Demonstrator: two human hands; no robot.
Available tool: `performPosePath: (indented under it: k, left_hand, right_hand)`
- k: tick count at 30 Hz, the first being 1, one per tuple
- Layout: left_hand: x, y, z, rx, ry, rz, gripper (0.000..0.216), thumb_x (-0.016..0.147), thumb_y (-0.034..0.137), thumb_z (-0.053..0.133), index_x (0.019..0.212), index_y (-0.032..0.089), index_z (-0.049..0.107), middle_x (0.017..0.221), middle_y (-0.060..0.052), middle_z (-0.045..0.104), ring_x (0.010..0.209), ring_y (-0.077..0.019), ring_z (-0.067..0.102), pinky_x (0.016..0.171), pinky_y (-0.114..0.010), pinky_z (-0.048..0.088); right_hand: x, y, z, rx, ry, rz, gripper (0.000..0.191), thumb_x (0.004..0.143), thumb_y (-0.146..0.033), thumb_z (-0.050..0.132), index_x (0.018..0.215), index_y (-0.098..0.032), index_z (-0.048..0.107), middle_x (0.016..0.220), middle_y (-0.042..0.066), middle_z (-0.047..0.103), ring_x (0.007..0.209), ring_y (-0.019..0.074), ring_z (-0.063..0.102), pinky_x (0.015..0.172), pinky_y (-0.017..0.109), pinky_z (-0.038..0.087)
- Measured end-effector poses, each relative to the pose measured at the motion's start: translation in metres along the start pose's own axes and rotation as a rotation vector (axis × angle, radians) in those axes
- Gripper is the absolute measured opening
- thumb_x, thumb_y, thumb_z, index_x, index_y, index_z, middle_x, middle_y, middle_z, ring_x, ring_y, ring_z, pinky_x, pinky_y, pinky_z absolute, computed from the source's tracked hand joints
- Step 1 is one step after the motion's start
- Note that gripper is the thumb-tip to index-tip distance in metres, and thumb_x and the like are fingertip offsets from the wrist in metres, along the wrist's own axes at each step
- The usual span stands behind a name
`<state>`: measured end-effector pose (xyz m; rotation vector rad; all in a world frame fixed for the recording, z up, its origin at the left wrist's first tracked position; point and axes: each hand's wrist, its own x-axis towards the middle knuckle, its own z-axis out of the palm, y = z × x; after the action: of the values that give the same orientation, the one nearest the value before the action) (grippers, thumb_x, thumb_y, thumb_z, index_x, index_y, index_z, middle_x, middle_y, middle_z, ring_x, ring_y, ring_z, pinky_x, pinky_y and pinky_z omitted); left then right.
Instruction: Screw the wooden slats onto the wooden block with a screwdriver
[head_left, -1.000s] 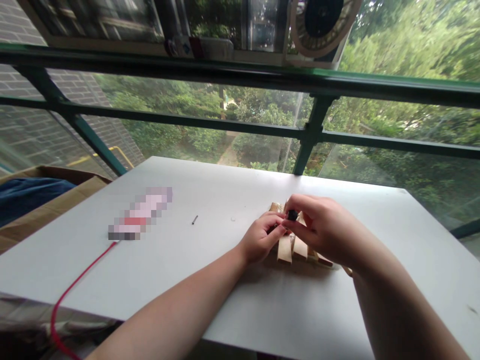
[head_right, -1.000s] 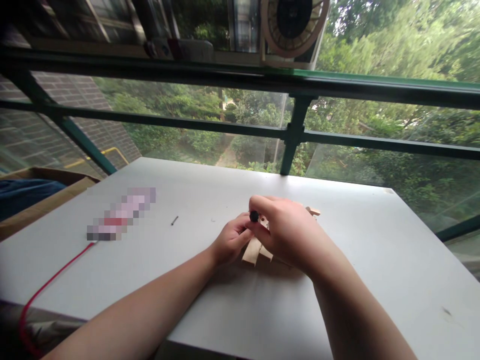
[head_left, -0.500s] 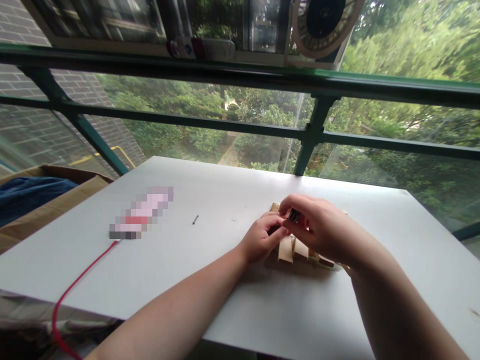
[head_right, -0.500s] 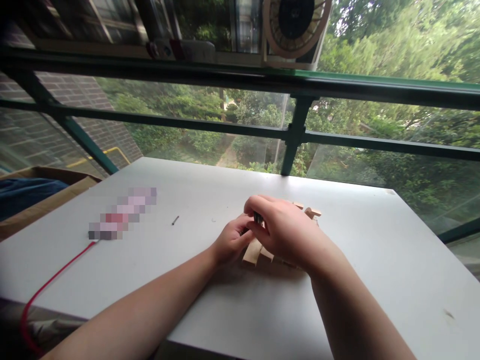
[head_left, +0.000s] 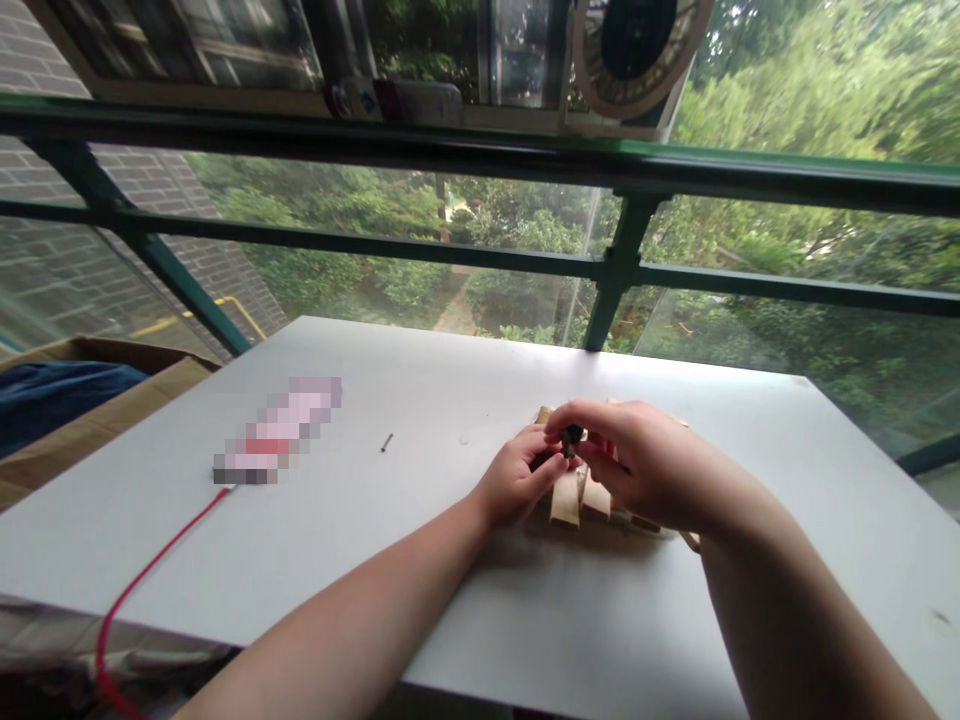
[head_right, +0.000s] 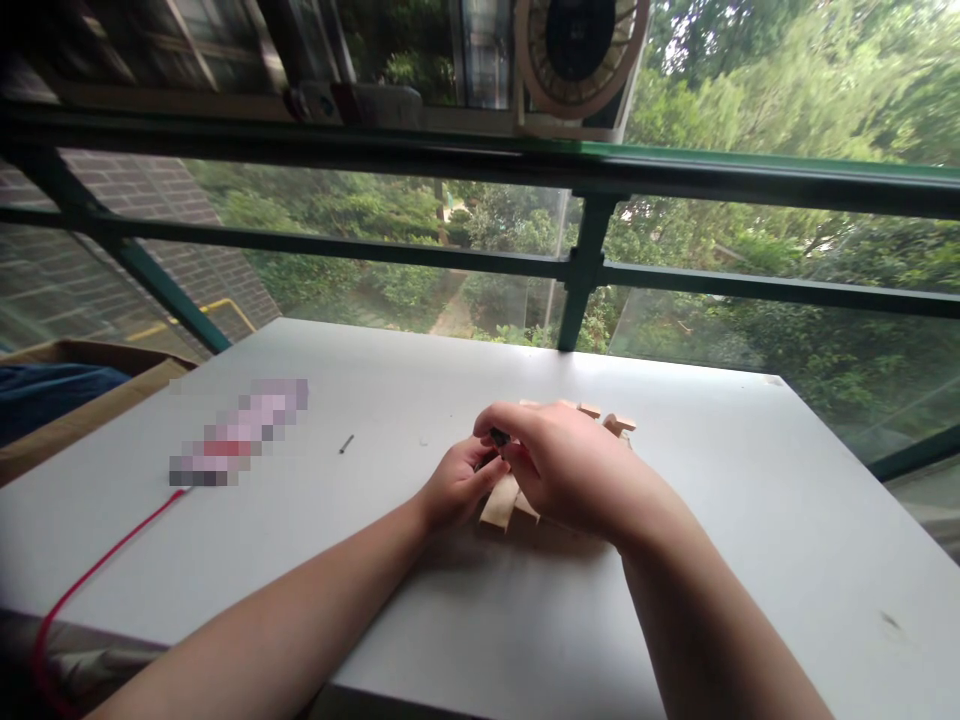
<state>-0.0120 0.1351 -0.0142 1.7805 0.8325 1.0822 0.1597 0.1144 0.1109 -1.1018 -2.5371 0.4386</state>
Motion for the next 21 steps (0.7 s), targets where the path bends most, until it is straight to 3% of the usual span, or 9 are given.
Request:
performPosePath:
  k: [11,16,21]
  left_hand:
    - [-0.0007,-0.0020,-0.0022,-0.039,-0.004,0.014,0.036,0.086,0.048,0.051,0.092,0.015,0.064,0.101,-0.011,0.064,0.105,-0.0281,0.056,0.092,-0.039,0.044]
    - [-0.0011,-0.0016,-0.0020,-0.065,0.025,0.044,0.038,0.083,0.051,0.054,0.092,0.015,0.065,0.106,-0.012,0.063,0.105,-0.0283,0.056,0.094,-0.040,0.044]
    - [-0.0004,0.0036,-0.0017,-0.019,0.032,0.063,0.035,0.084,0.048,0.055,0.091,0.016,0.067,0.110,-0.012,0.060,0.108,-0.0261,0.054,0.099,-0.038,0.041]
  right_hand:
    - [-0.0011,-0.0034,0.0013,-0.126,0.040,0.014,0.006,0.082,-0.027,0.058,0.087,-0.024,0.058,0.072,-0.002,0.058,0.061,0.0110,0.047,0.056,0.023,0.028]
    - [0.0017,-0.0022,0.0055,-0.144,0.085,0.033,0.018,0.077,-0.035,0.064,0.078,-0.022,0.051,0.068,-0.003,0.055,0.058,0.0104,0.043,0.053,0.023,0.026]
    - [0.0042,0.0018,0.0042,-0.094,0.081,0.046,0.011,0.078,-0.028,0.061,0.083,-0.023,0.052,0.071,-0.003,0.057,0.060,0.0108,0.045,0.052,0.023,0.026]
